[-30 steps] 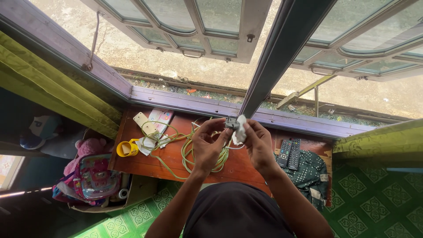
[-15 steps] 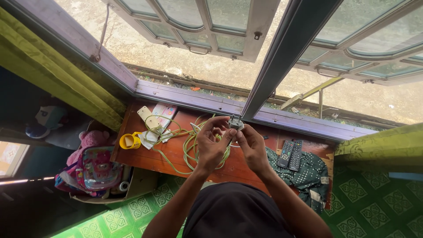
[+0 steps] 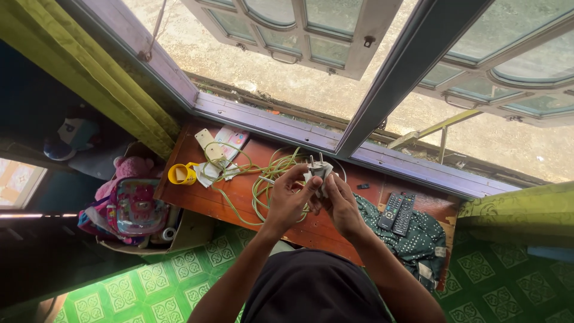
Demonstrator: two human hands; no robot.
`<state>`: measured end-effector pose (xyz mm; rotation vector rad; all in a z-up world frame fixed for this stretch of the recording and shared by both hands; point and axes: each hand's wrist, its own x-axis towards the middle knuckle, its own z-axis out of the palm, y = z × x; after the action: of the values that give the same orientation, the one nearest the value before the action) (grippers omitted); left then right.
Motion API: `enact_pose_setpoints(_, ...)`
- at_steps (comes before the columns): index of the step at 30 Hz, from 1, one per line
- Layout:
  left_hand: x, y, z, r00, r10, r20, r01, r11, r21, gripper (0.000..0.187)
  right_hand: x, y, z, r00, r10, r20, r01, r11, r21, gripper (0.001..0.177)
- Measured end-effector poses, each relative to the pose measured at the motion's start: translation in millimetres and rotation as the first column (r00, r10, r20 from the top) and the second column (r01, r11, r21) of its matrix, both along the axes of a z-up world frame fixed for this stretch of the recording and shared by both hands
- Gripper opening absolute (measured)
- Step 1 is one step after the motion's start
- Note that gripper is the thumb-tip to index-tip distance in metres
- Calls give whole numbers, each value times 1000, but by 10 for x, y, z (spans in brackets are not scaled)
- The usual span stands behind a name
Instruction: Repairing a power cord by joining a plug and socket with tape.
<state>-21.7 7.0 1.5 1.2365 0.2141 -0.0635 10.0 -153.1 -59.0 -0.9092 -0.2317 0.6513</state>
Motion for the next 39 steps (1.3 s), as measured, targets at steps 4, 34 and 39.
enact_pose_setpoints(4, -89, -2, 19, 996, 68, 55, -73, 994, 81, 33, -131, 71, 78, 1000, -1, -10, 1, 1000, 18, 40)
enact_pose_setpoints(34, -236, 641, -194, 977, 184, 106, -176, 981, -85, 43, -197, 641, 521, 956, -283, 81, 293, 936, -196, 30)
enact_pose_setpoints(39, -316, 840, 77, 958, 183, 222, -208, 973, 96, 54, -341, 750, 248, 934, -339, 109, 356, 883, -304, 36)
